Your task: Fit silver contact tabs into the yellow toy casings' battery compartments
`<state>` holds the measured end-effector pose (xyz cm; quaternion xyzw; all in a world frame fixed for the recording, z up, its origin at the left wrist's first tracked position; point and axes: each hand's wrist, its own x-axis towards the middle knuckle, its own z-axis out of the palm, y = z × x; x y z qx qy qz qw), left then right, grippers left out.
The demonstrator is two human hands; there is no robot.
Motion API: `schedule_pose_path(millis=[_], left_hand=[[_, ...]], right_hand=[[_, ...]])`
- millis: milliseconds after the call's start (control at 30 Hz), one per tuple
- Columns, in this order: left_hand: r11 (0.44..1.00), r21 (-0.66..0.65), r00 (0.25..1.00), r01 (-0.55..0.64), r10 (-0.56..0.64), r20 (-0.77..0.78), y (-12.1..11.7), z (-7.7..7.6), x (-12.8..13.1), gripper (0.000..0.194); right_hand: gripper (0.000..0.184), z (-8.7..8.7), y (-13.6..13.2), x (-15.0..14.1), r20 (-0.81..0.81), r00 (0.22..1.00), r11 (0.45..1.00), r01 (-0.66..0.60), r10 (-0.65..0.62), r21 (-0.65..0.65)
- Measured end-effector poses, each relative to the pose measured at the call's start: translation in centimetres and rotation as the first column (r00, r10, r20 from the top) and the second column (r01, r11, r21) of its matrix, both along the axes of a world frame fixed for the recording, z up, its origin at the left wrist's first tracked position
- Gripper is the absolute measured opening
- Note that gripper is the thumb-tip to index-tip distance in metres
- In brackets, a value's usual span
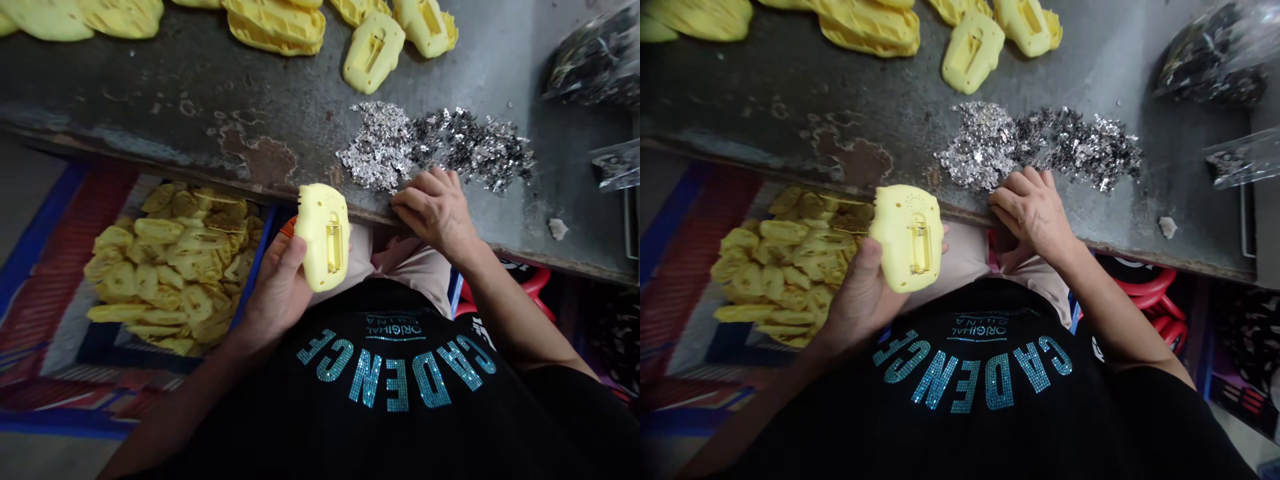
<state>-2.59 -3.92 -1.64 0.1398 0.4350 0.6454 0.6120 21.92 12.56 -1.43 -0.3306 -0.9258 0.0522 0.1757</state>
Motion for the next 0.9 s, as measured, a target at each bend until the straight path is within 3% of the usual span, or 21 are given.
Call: schedule_pose_path(millis=[133,267,467,633,900], left_hand=[[1.0,-0.026,1.0,0.005,-0.004,0.003,-0.3,-0.1,0.5,0.068],[0.999,-0.002,0.999,0.036,-0.036,0.017,-0.5,0.0,1.0,0.055],[0.997,-0.021,0.997,0.072,-0.071,0.029,-0.8,0.3,1.8,0.054],[0.996,-0.068,0.998,0.058,-0.059,-0.011,-1.0,0.5,2.3,0.057],[0.996,-0.063,0.998,0.065,-0.065,0.012,-1.3,0.7,2.6,0.06]], right_hand=[[0.021,-0.1,-1.5,3.1,-0.045,0.999,1.0,-0.016,0.017,0.002],[0.02,-0.5,-2.9,5.4,-0.111,0.992,0.998,0.056,-0.057,-0.009],[0.015,-0.2,-3.7,6.6,-0.304,0.922,0.961,0.179,-0.238,-0.209],[0.017,-0.3,-3.7,5.5,-0.173,0.943,0.952,0.255,-0.284,-0.169],[0.016,-0.8,-3.7,4.6,-0.084,0.976,0.979,0.195,-0.2,-0.065]])
